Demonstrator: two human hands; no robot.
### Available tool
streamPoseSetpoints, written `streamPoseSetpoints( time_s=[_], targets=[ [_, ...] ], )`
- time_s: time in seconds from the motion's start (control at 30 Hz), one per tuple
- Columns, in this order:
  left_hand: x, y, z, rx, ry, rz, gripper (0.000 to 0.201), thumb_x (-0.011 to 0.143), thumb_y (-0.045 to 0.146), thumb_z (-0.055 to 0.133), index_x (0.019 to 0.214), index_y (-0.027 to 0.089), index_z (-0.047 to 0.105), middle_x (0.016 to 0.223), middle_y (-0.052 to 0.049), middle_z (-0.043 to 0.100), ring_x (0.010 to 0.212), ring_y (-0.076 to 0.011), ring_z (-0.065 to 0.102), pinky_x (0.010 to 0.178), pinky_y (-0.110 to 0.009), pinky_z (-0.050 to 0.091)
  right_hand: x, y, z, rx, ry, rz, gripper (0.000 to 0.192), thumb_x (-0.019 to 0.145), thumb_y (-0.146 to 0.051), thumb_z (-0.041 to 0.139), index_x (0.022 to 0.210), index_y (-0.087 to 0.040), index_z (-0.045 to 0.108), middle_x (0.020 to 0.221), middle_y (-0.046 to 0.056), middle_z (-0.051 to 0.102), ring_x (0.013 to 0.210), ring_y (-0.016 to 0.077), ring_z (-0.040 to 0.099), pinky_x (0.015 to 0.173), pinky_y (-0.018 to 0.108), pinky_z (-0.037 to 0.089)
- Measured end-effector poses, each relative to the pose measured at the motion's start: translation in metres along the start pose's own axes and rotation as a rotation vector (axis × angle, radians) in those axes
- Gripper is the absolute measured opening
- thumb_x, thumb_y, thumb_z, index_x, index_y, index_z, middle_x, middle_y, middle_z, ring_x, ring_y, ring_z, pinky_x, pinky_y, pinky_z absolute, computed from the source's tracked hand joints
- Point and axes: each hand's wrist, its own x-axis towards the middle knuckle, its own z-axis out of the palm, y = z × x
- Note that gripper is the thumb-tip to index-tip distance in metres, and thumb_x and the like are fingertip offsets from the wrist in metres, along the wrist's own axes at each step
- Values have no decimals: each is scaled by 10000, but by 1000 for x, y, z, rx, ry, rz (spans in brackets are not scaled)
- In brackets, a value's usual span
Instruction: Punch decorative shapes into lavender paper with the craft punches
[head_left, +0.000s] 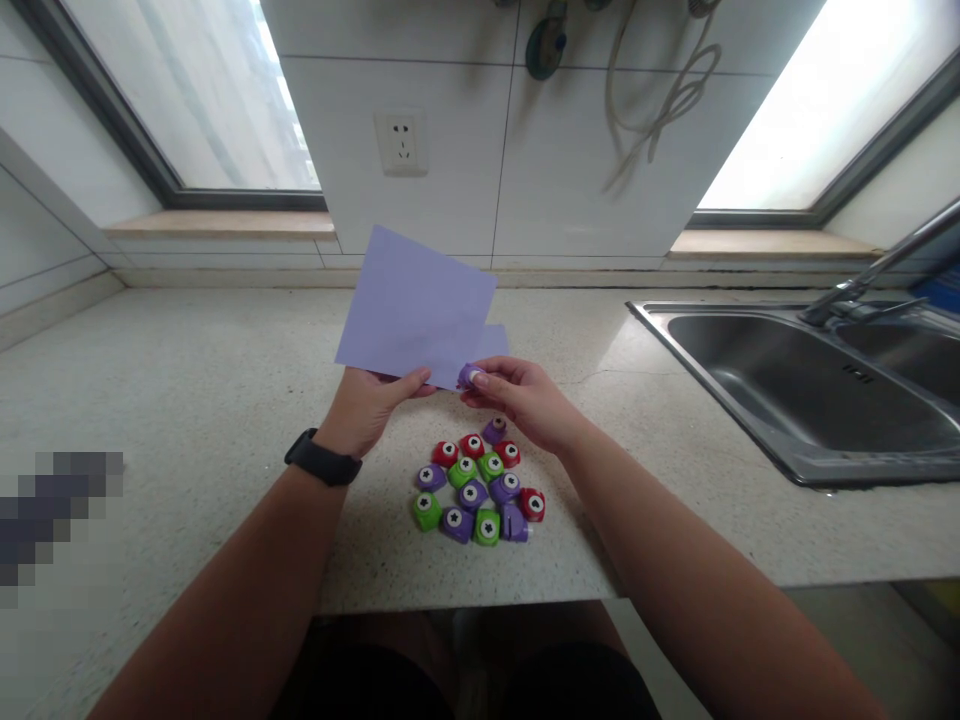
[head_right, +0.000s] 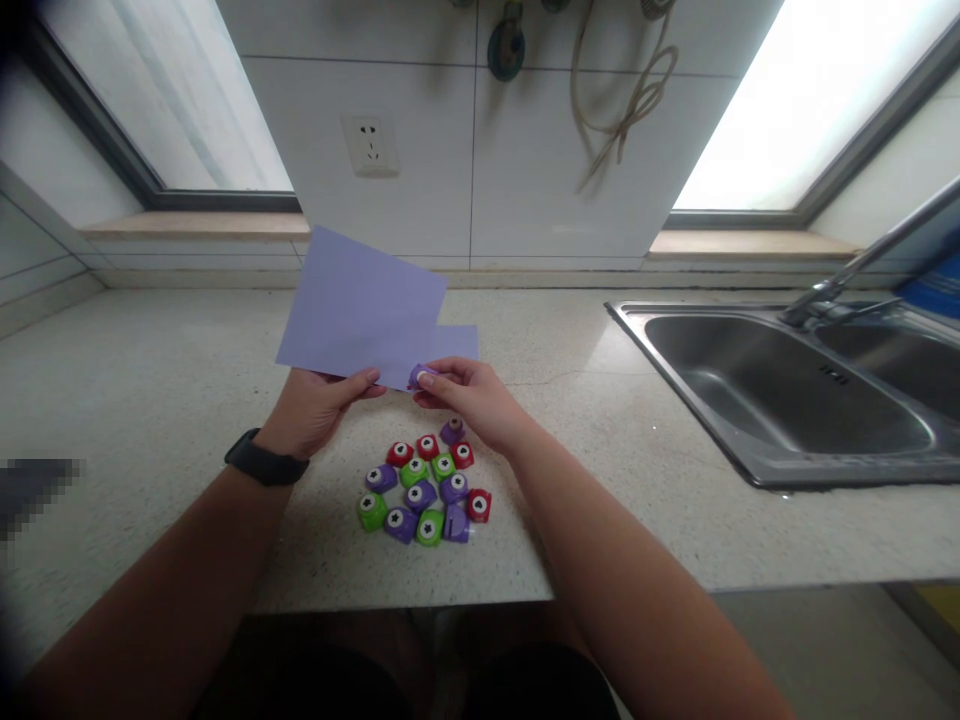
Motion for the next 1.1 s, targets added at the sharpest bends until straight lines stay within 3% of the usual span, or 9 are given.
streamPoseSetpoints(
  time_s=[0.5,0.93,1.1],
  targets=[
    [1,-1,-1,-6,-40,-14,586,719,230,896,1256,173,668,1256,-112,718,1024,-250,727,730,-282,675,0,2,3,34,-23,26,381,749,-434,897,983,-183,731,958,51,752,844,154,729,890,324,612],
    [1,-1,0,-2,-27,-11,712,697,244,913,1346,220,621,1257,-104,719,1044,-272,727,721,-298,680,0,0,3,-2,-53,-26,359,770,-447,872,966,-177,742,956,53,742,867,161,716,948,363,592],
    [0,0,-1,-1,-32,-10,644,716,228,902,1304,203,642,1230,-101,727,1048,-266,727,721,-279,681,-1,1,2,-32,-55,-33,378,769,-456,873,982,-173,738,962,64,751,869,173,726,919,367,601]
  ],
)
